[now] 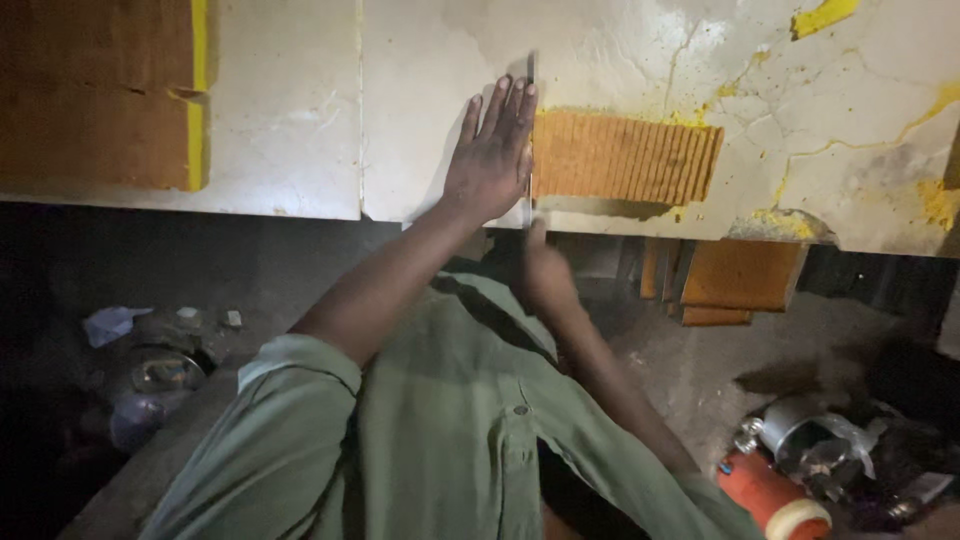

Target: The person slices a rectangular yellow block on a tiled table using a long knife, cutting it into thin strips and pushing cut pieces aside, then repositions the remaining block and continues slicing it into more strips.

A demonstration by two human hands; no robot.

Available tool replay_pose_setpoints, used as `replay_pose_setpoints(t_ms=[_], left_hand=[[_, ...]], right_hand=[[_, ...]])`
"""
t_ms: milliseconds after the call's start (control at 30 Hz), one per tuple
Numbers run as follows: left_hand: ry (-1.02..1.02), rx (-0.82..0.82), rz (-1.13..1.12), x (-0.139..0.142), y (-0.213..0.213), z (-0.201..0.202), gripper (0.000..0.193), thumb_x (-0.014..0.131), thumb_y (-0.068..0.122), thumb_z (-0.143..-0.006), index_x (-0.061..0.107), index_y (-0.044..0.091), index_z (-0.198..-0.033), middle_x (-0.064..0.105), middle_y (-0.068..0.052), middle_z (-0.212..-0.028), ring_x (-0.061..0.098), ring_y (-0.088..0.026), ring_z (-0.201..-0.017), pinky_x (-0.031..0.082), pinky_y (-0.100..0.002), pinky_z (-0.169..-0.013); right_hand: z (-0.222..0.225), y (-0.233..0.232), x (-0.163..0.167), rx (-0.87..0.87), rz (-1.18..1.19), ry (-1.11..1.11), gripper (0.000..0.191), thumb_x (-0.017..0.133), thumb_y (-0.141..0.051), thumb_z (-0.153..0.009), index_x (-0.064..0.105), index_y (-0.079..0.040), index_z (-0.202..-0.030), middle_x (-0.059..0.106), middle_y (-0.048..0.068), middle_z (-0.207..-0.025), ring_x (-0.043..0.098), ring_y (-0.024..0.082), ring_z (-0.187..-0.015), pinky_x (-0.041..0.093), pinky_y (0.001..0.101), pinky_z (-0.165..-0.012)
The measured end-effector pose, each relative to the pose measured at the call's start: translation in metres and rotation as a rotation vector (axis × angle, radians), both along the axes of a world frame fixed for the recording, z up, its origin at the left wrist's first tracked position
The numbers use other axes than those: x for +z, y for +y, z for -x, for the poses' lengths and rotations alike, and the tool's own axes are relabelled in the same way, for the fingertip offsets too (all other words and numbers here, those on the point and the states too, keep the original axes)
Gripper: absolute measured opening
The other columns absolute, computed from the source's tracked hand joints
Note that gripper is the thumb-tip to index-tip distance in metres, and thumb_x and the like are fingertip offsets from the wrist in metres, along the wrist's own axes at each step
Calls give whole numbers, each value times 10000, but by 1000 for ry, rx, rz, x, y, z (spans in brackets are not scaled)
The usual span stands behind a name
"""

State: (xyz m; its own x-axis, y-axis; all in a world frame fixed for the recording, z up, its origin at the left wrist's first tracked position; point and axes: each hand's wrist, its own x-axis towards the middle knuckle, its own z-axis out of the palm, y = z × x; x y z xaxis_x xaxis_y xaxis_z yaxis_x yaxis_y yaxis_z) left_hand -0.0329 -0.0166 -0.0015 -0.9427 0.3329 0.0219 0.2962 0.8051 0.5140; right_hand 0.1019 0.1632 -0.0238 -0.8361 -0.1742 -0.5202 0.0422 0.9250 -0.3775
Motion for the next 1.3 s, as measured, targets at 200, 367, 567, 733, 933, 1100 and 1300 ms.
replay_pose_setpoints(t_ms=[200,367,567,733,933,1100,1300], left_hand=[[70,71,-115,5,-11,-6,682,387,338,-1100,177,-7,-1650,166,-204,-1720,117,-345,-1619,93,-552,-1311],[-93,96,126,13,-9,-1,665,358,320,-1033,244,26,-1618,150,-217,-1716,63,-394,-1588,66,-599,-1261],[-102,114,48,20,-8,-2,617,342,327,-1094,256,29,-1628,124,-221,-1702,45,-399,-1581,52,-632,-1262],[-129,64,151,18,-10,-1,628,327,335,-1115,197,67,-1668,76,-204,-1725,26,-400,-1600,34,-637,-1276],[-193,60,164,13,-7,-2,639,322,328,-1115,139,105,-1686,35,-172,-1739,-8,-378,-1605,12,-629,-1286],[-115,85,187,0,-6,-2,658,348,329,-1101,161,30,-1656,79,-166,-1727,34,-372,-1593,50,-612,-1282],[128,296,-143,4,-8,-10,391,483,265,-1094,519,7,-1385,354,-249,-1581,272,-450,-1544,237,-563,-1309]], right_hand=[[70,-23,55,-35,261,378,705,674,-76,-851,276,148,-1389,675,284,-890,659,495,-814,518,561,-680],[68,-52,88,-114,172,230,776,679,-70,-848,190,160,-1405,675,295,-886,667,500,-800,537,561,-706],[67,-60,61,-135,124,113,798,696,-105,-860,190,151,-1421,674,325,-903,667,524,-848,538,575,-741],[21,-45,77,-110,261,110,637,681,-134,-940,278,84,-1384,704,277,-964,692,492,-861,556,547,-705],[-43,-25,88,-49,186,-228,730,745,-176,-881,273,84,-1375,661,277,-745,650,455,-655,528,515,-579],[19,-44,56,-93,171,-42,597,624,-109,-1000,253,113,-1411,659,232,-730,675,410,-625,511,501,-546],[57,-13,113,-121,356,185,507,707,-139,-918,373,27,-1261,647,276,-810,682,485,-777,522,521,-635]])
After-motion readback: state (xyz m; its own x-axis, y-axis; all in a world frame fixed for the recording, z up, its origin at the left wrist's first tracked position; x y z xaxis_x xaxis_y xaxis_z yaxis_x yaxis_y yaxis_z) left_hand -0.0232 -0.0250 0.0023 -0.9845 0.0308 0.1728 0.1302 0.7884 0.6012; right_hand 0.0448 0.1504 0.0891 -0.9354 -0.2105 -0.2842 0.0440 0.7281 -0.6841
